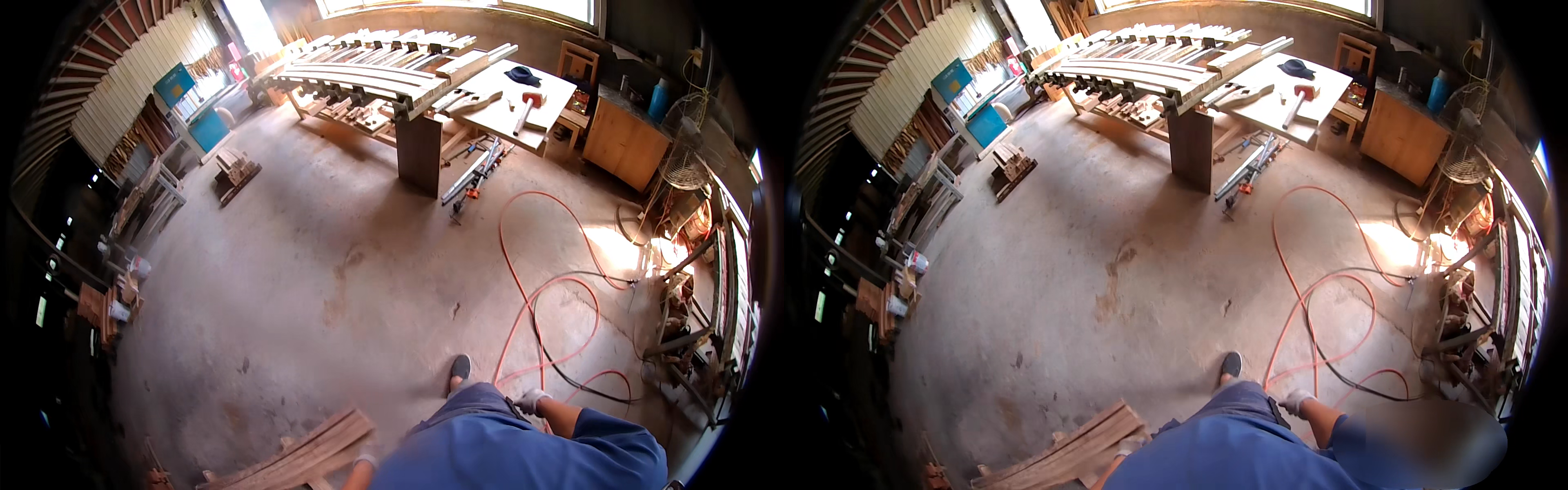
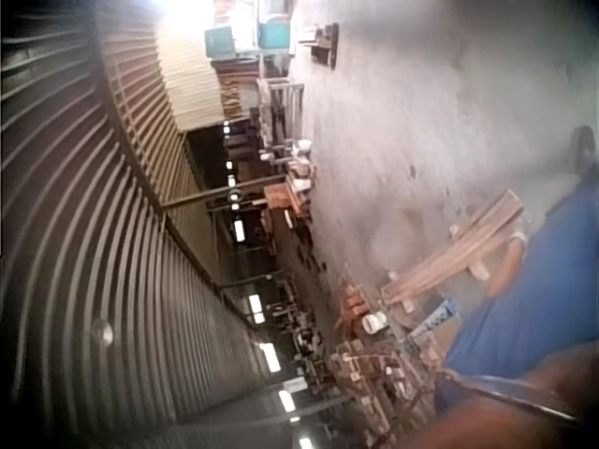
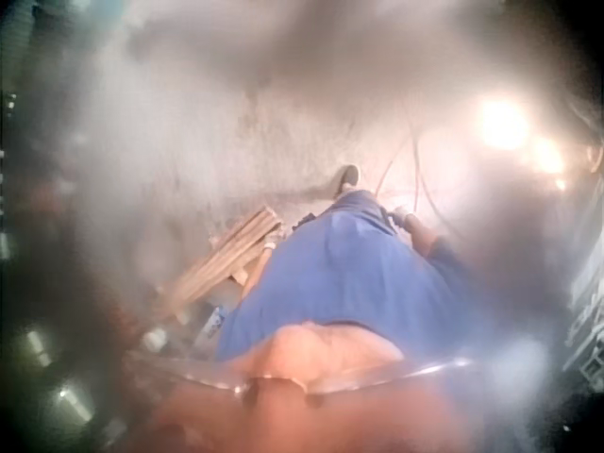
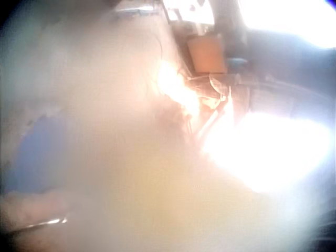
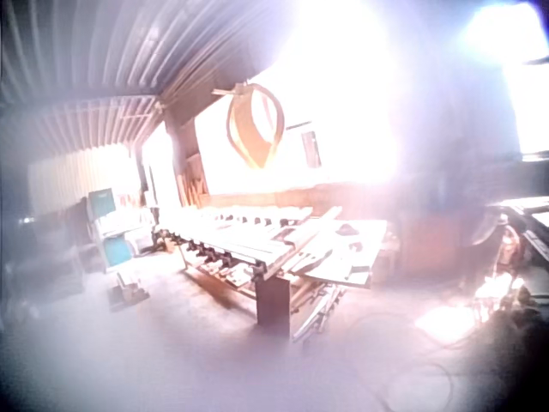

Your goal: The person moves long wooden planks from a floor pile to a workbench and then to a clamped assembly frame. They use a hammer to tap the planks into place within the frame, aligning them with other pieces.

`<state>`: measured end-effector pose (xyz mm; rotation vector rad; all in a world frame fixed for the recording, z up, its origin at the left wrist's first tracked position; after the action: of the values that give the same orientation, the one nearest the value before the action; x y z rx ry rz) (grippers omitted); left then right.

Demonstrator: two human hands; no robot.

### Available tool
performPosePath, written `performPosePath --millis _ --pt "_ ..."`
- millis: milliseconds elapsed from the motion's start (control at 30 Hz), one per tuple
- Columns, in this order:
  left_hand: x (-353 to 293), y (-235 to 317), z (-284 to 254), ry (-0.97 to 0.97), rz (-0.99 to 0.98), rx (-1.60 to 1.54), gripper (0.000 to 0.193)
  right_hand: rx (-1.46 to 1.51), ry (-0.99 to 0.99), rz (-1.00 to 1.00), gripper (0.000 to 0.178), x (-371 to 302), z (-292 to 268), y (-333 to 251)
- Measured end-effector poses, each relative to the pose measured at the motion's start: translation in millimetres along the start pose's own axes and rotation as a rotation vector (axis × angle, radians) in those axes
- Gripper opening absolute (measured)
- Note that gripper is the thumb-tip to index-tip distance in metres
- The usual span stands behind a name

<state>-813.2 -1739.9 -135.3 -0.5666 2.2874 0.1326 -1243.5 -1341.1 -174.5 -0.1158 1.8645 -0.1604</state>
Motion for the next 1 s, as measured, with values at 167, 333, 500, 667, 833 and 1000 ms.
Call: performPosePath --millis 167,333,500,667,833,1000 --pt "54 -10 -67 -0.056 0.010 -0.101 0.029 -0.205 0.333 -0.468 0.038 -2 -169 -204" --pt "135 -33 -132 0.010 0.095 -0.068 0.027 0.299 0.345 -0.571 0.036 -49 -278 -375" --pt "223 -65 -197 0.069 0.139 -0.012 0.027 0.462 0.200 -0.603 0.032 -49 -316 -446" --pt "318 -116 -278 0.013 0.138 -0.118 0.026 0.629 0.183 -0.446 0.028 -10 -360 -475" --pt "424 -161 -389 0.024 0.264 0.063 0.029 0.562 0.323 -0.290 0.036 18 -418 -491" --pt "537 -264 -498 0.362 0.216 -0.272 0.024 0.655 0.408 -0.349 0.030 -29 -480 -573"
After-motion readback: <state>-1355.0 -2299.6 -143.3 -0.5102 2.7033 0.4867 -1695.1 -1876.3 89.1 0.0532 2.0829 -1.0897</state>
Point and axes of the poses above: each hand's wrist, its own x-axis towards the middle knuckle, its own z-axis out of the palm, y = z × x, the point moved 3 cm from there along x, towards the middle knuckle, and after that the axes turned 5 degrees about x, right-handed, at the moved point
